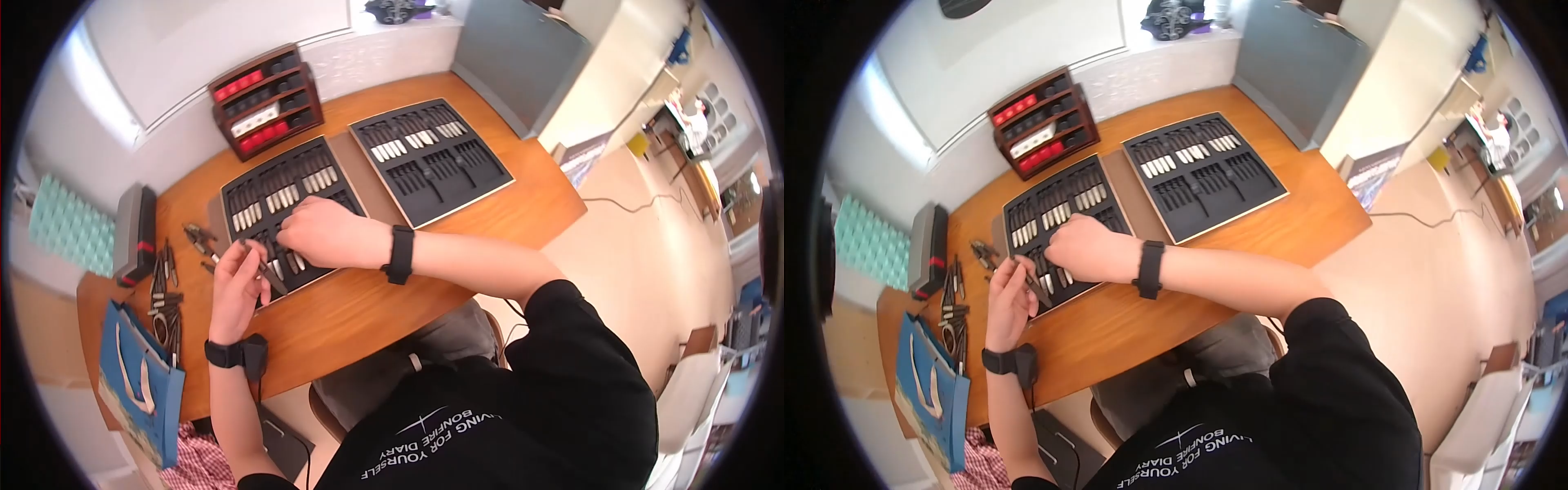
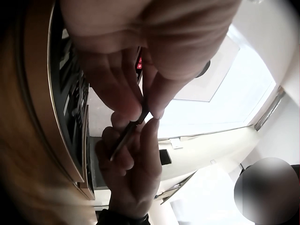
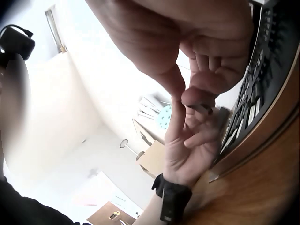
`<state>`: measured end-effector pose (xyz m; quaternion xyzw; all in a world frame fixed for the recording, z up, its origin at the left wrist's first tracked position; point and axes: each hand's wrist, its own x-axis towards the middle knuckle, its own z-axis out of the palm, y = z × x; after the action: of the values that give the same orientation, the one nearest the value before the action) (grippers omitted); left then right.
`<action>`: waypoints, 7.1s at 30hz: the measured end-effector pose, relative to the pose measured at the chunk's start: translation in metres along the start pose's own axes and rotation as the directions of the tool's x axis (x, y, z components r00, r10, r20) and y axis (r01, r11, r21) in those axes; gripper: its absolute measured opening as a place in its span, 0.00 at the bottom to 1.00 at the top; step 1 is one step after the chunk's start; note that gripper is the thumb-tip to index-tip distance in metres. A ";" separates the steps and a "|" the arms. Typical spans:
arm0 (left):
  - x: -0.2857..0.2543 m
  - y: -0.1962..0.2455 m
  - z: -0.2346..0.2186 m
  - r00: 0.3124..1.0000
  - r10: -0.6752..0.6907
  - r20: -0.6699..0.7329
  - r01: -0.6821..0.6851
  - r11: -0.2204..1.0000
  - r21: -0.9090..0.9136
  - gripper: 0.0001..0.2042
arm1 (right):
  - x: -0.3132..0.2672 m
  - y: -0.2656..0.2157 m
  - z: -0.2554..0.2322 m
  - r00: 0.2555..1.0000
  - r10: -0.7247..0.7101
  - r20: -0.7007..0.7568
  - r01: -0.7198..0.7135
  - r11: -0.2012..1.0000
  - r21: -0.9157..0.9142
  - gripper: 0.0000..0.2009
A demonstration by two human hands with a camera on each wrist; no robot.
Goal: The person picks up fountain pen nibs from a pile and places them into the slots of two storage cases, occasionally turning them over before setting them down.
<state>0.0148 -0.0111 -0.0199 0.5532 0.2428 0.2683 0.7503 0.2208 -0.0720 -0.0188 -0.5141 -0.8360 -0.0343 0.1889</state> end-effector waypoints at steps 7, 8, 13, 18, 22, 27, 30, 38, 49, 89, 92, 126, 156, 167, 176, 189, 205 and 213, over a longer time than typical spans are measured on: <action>0.002 -0.004 0.008 0.998 0.060 0.011 -0.060 0.996 0.060 0.05 | -0.019 -0.007 -0.017 0.917 0.394 -0.062 -0.249 0.688 0.682 0.09; 0.003 -0.006 0.005 0.997 0.069 0.015 -0.070 0.995 0.074 0.05 | -0.019 -0.012 -0.021 0.900 0.429 0.071 -0.309 0.517 0.798 0.10; 0.000 -0.006 0.010 0.983 0.181 -0.030 -0.178 0.980 0.085 0.04 | -0.015 -0.034 -0.030 0.887 0.376 0.268 -0.333 0.120 0.935 0.10; -0.002 0.001 0.003 0.997 0.077 0.009 -0.078 0.994 0.080 0.08 | -0.008 -0.029 -0.029 0.883 0.312 0.352 -0.377 0.022 0.926 0.12; 0.000 0.006 0.005 0.988 0.131 -0.080 -0.137 0.987 -0.081 0.10 | -0.011 -0.012 -0.041 0.901 0.291 0.322 -0.301 -0.116 0.947 0.10; 0.000 0.005 -0.001 0.995 0.098 -0.019 -0.099 0.991 -0.093 0.11 | -0.021 0.006 -0.052 0.899 0.284 0.333 -0.308 -0.131 0.942 0.07; 0.000 0.005 -0.001 0.996 0.083 -0.027 -0.085 0.992 -0.091 0.11 | -0.028 0.017 -0.052 0.885 0.347 0.311 -0.295 -0.099 0.950 0.03; 0.002 0.005 -0.004 0.996 0.087 0.012 -0.086 0.994 -0.069 0.11 | -0.025 0.026 -0.049 0.854 0.393 0.341 -0.282 -0.200 0.938 0.03; 0.003 0.002 -0.007 0.996 0.090 0.004 -0.090 0.993 -0.076 0.10 | 0.001 0.031 -0.021 0.808 0.430 0.402 -0.545 0.286 0.788 0.08; -0.047 0.044 -0.102 0.812 0.454 -0.366 0.432 -0.048 0.900 0.20 | -0.029 0.013 -0.040 0.956 0.214 -0.198 -0.118 0.905 0.408 0.07; -0.025 0.048 -0.126 0.787 0.407 -0.465 0.554 -0.133 0.822 0.24 | -0.031 0.014 -0.047 0.951 0.230 -0.207 -0.118 0.889 0.443 0.06; 0.004 0.054 -0.099 0.866 0.359 -0.348 0.185 0.417 0.890 0.18 | -0.033 0.037 -0.029 0.938 0.297 -0.181 -0.189 0.871 0.453 0.07; -0.010 0.007 -0.011 0.978 -0.044 0.205 0.067 0.992 -0.104 0.18 | 0.030 -0.015 -0.010 0.900 0.349 0.262 -0.297 0.049 0.954 0.08; 0.000 0.000 -0.024 0.992 -0.016 0.128 0.028 0.995 -0.098 0.16 | 0.025 0.044 -0.060 0.804 0.516 0.296 -0.565 0.505 0.653 0.11; -0.001 0.001 -0.021 0.994 -0.049 0.093 0.055 0.997 -0.061 0.15 | 0.017 0.038 -0.018 0.728 0.548 0.411 -0.685 0.569 0.455 0.12; -0.005 0.004 -0.015 0.989 -0.104 0.101 0.106 0.994 -0.014 0.15 | -0.024 -0.004 -0.024 0.999 -0.046 0.003 0.046 0.999 0.004 0.10; -0.014 0.008 -0.012 0.926 -0.190 0.327 0.230 0.969 -0.089 0.14 | -0.002 -0.014 -0.022 0.870 0.438 0.227 -0.320 0.152 0.935 0.10; -0.015 0.011 -0.012 0.937 -0.186 0.297 0.216 0.974 -0.070 0.14 | 0.008 -0.006 -0.029 0.835 0.546 0.070 -0.168 0.132 0.977 0.06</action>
<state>-0.0051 -0.0101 -0.0116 0.5198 0.1723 0.1187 0.8283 0.2204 -0.0754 0.0118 -0.4603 -0.4827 0.4533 0.5914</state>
